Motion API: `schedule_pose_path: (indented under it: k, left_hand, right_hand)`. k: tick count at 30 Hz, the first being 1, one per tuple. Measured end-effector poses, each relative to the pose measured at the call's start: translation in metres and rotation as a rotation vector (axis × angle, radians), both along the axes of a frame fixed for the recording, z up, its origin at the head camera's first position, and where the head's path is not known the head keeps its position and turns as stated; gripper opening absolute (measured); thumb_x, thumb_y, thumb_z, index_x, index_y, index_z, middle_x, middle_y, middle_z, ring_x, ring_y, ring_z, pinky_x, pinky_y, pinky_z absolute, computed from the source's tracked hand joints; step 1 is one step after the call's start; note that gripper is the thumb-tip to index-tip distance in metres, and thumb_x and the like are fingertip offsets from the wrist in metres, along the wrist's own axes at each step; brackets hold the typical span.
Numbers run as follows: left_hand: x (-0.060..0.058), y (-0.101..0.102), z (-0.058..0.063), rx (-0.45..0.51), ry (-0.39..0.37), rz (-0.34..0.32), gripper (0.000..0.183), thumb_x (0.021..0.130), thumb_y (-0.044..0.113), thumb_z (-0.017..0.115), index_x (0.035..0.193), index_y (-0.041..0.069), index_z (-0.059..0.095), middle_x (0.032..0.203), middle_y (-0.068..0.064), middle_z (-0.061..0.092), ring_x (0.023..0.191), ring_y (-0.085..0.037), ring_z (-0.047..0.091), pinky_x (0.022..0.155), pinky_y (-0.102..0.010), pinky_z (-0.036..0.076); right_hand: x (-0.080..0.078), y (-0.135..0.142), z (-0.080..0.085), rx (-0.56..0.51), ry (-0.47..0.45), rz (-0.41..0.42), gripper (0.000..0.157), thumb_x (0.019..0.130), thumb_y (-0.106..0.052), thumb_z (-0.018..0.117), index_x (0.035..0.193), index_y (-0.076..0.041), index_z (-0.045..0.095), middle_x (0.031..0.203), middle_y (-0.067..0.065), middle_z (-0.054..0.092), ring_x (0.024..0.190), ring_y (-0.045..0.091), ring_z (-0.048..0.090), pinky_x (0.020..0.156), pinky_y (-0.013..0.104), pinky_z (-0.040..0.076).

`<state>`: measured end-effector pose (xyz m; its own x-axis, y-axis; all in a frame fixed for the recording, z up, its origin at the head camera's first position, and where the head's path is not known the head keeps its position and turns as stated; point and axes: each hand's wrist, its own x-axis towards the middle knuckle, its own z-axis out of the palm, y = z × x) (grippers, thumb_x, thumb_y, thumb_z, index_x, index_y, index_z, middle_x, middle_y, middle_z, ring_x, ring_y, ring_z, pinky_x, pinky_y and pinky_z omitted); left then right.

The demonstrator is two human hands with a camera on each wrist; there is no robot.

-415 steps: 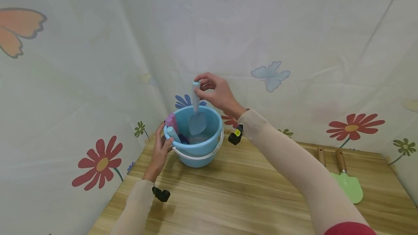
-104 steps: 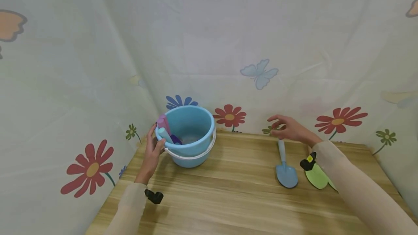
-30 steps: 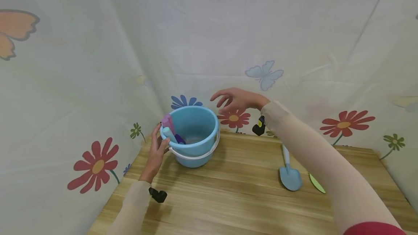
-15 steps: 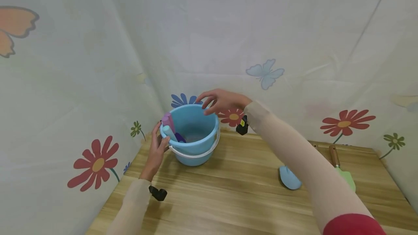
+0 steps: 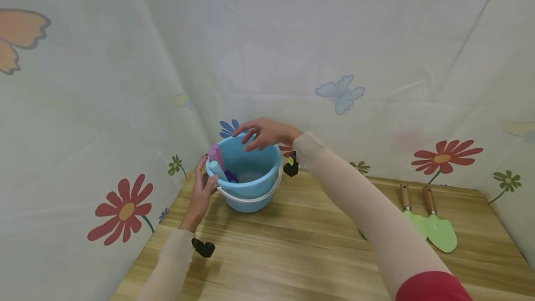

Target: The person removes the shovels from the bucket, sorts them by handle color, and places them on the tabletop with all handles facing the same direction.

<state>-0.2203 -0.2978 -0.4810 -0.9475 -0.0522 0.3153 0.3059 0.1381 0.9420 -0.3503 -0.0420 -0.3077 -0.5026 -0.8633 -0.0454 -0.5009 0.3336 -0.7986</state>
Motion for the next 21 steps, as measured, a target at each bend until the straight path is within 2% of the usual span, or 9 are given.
schedule_pose_path:
  k: [7, 11, 15, 18, 21]
  left_hand:
    - [0.001, 0.001, -0.002, 0.005, -0.010, -0.002, 0.069, 0.109, 0.035, 0.049, 0.165, 0.031, 0.009, 0.164, -0.017, 0.025, 0.147, -0.035, 0.033, 0.107, -0.070, 0.034]
    - [0.000, 0.001, -0.002, 0.013, -0.007, -0.003, 0.070, 0.109, 0.034, 0.049, 0.165, 0.029, 0.008, 0.163, -0.018, 0.027, 0.146, -0.035, 0.035, 0.107, -0.069, 0.035]
    - [0.004, 0.004, 0.006, 0.022, -0.022, -0.024, 0.070, 0.109, 0.028, 0.048, 0.166, 0.024, 0.006, 0.164, -0.021, 0.026, 0.146, -0.037, 0.034, 0.108, -0.068, 0.035]
    - [0.005, 0.005, 0.008, 0.026, -0.031, -0.031, 0.070, 0.110, 0.026, 0.047, 0.166, 0.025, 0.006, 0.164, -0.021, 0.025, 0.146, -0.037, 0.033, 0.108, -0.067, 0.035]
    - [0.002, 0.004, 0.002, 0.030, -0.015, -0.027, 0.069, 0.110, 0.028, 0.048, 0.165, 0.031, 0.007, 0.164, -0.019, 0.025, 0.146, -0.036, 0.034, 0.107, -0.066, 0.036]
  right_hand:
    - [0.005, -0.021, -0.010, -0.006, -0.012, 0.059, 0.052, 0.096, -0.014, 0.074, 0.145, -0.018, 0.057, 0.141, 0.018, 0.060, 0.118, 0.028, 0.066, 0.094, 0.053, 0.055]
    - [0.009, -0.029, -0.011, -0.009, -0.003, 0.090, 0.052, 0.097, -0.012, 0.072, 0.146, -0.016, 0.056, 0.142, 0.021, 0.059, 0.118, 0.029, 0.066, 0.093, 0.050, 0.056]
    - [0.013, -0.034, -0.013, -0.008, -0.015, 0.103, 0.052, 0.097, -0.011, 0.072, 0.147, -0.014, 0.056, 0.142, 0.020, 0.059, 0.120, 0.029, 0.065, 0.091, 0.046, 0.057]
    - [0.015, -0.038, -0.016, -0.010, -0.022, 0.108, 0.052, 0.097, -0.011, 0.072, 0.146, -0.013, 0.056, 0.140, 0.019, 0.061, 0.122, 0.030, 0.064, 0.090, 0.044, 0.058]
    - [0.018, -0.043, -0.018, -0.011, -0.017, 0.117, 0.052, 0.097, -0.010, 0.072, 0.147, -0.013, 0.056, 0.140, 0.020, 0.061, 0.124, 0.031, 0.062, 0.088, 0.044, 0.058]
